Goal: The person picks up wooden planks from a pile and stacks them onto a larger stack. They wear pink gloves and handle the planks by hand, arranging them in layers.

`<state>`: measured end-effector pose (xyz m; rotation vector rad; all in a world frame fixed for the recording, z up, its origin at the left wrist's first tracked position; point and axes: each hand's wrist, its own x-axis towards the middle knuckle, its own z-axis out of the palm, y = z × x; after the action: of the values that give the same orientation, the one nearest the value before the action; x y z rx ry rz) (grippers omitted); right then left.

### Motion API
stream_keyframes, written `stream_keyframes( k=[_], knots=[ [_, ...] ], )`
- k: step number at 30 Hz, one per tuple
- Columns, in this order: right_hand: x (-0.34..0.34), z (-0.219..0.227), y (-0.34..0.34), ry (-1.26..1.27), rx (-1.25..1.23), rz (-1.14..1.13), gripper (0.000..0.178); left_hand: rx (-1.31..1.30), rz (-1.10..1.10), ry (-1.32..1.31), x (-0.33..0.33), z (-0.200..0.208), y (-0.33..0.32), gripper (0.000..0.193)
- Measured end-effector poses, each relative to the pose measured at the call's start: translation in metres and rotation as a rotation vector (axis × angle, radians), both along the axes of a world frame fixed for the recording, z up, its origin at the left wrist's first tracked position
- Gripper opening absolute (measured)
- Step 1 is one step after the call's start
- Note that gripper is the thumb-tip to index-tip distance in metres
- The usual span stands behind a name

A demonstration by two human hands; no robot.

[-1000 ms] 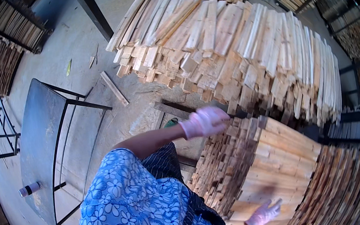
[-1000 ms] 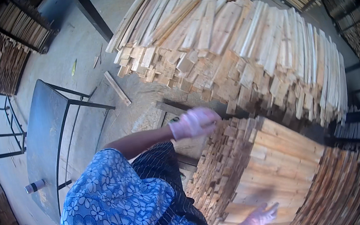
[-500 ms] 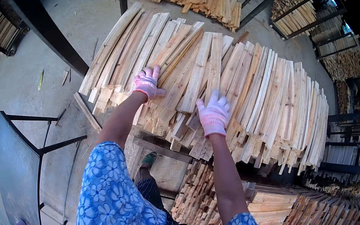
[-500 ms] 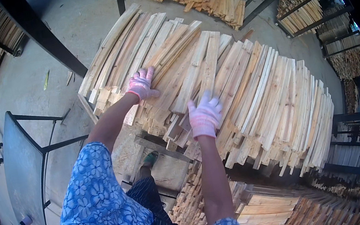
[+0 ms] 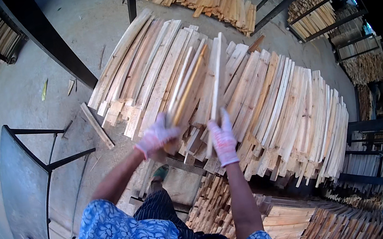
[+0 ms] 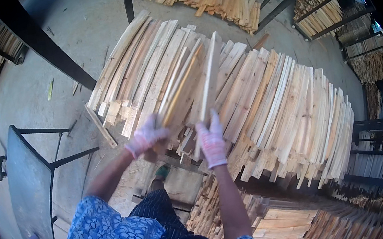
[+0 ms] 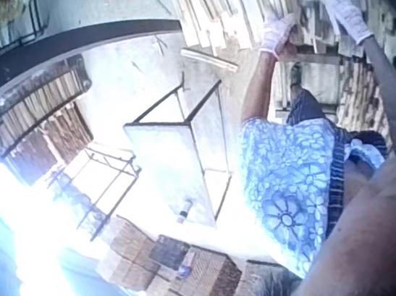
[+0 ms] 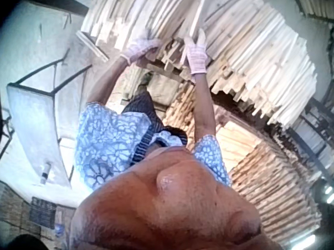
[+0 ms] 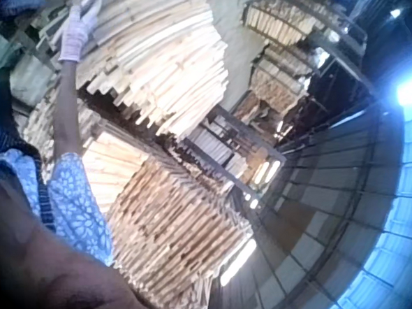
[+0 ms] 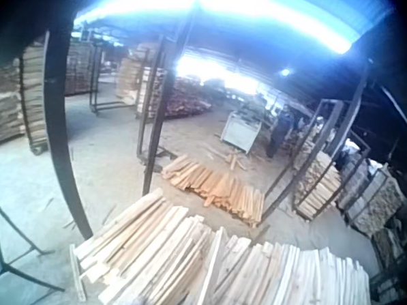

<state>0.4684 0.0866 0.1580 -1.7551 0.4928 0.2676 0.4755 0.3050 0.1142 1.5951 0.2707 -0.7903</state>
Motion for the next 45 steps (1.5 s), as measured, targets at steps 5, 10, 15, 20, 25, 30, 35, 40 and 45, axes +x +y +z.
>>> stream_keyframes(
  k=[5, 10, 15, 20, 25, 30, 35, 40, 45],
  knots=[
    [-0.113, -0.086, 0.02, 0.236, -0.331, 0.166, 0.099, -0.183, 0.005, 0.191, -0.129, -0.074, -0.031, 0.076],
    [-0.179, -0.078, 0.033, 0.158, 0.072, 0.169, 0.11, -0.678, 0.33, 0.284, -0.098, -0.122, -0.027, 0.063],
    [-0.247, -0.063, 0.006, 0.208, -0.028, 0.292, 0.112, -0.66, 0.219, 0.186, -0.084, -0.144, -0.048, 0.07],
    [-0.38, 0.015, -0.051, -0.031, -0.122, -0.009, 0.1, -0.67, 0.1, 0.066, -0.178, -0.029, -0.132, 0.077],
    [-0.544, 0.09, -0.126, 0.093, -0.508, -0.31, 0.088, -0.736, -0.137, 0.194, -0.261, 0.034, -0.214, 0.058],
    [-0.724, 0.068, -0.219, 0.398, -0.859, -0.362, 0.08, -0.686, -0.088, 0.394, -0.355, -0.064, -0.267, 0.038],
    [-0.76, 0.009, -0.234, 0.374, -1.02, -0.505, 0.078, -0.491, -0.169, 0.407, -0.436, -0.065, -0.308, 0.075],
    [-0.719, 0.002, -0.24, 0.541, -1.1, -0.488, 0.079, -0.505, -0.148, 0.303, -0.469, -0.041, -0.34, 0.048],
    [-0.73, 0.038, -0.331, 0.348, -1.028, -0.539, 0.073, -0.414, -0.084, 0.362, -0.474, -0.039, -0.342, 0.059]
  ],
)
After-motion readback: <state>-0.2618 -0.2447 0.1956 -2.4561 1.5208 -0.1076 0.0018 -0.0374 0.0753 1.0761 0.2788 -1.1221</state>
